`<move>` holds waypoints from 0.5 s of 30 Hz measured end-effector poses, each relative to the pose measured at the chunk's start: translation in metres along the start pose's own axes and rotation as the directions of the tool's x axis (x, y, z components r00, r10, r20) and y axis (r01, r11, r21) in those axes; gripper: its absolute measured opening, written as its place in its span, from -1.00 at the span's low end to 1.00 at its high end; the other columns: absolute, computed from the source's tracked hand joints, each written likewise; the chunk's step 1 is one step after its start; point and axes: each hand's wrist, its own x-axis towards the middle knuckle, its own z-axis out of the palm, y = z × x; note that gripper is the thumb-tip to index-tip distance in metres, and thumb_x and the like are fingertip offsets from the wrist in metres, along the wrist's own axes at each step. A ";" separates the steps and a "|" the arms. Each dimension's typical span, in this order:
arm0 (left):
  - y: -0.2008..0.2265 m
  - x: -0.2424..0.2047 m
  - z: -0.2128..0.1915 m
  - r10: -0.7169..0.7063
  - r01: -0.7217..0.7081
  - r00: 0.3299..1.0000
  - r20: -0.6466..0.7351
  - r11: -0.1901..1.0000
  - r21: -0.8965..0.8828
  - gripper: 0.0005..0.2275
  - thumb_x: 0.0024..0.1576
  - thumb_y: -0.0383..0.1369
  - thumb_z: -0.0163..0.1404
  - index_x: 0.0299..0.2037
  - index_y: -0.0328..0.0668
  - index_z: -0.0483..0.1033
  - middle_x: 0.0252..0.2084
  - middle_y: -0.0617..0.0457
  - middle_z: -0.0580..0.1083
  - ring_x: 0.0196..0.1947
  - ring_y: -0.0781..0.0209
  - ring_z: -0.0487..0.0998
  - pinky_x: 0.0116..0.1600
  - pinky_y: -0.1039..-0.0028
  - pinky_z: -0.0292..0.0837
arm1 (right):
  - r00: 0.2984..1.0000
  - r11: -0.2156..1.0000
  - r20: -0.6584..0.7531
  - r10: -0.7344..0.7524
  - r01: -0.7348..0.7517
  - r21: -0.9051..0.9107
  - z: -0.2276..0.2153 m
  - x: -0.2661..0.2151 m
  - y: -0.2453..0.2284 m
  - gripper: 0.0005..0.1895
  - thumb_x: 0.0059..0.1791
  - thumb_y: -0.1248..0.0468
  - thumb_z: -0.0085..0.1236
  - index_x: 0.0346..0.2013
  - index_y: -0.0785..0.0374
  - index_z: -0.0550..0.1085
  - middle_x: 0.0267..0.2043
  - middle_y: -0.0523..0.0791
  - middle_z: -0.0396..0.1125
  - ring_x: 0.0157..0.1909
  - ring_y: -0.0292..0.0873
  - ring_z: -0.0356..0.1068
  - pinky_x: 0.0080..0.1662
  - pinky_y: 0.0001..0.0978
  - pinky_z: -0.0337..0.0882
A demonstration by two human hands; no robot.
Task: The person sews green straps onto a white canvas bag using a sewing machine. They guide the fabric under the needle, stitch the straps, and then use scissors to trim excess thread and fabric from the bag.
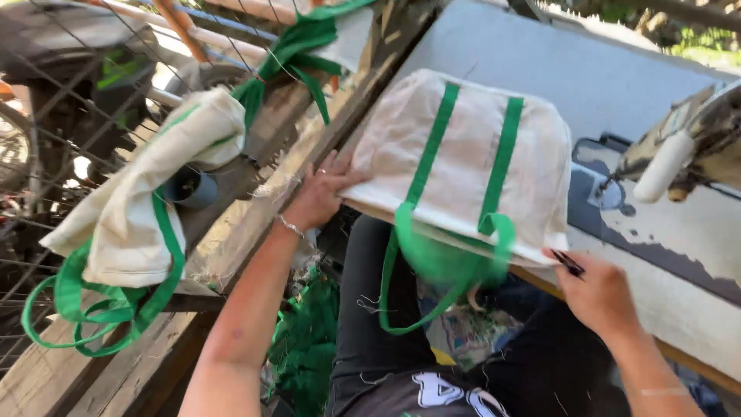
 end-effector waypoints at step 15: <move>0.068 0.001 0.070 0.186 -0.186 0.982 -0.004 0.982 0.029 -0.94 0.16 -0.45 0.14 -0.24 -0.26 0.64 -0.17 0.03 0.49 -0.24 0.00 0.52 -0.04 0.28 0.33 | 0.787 0.757 0.016 -0.617 0.599 -0.263 0.025 0.002 -0.066 -0.59 -0.10 0.48 0.21 0.07 0.35 0.51 0.30 0.07 0.34 0.35 0.08 0.24 0.33 -0.05 0.38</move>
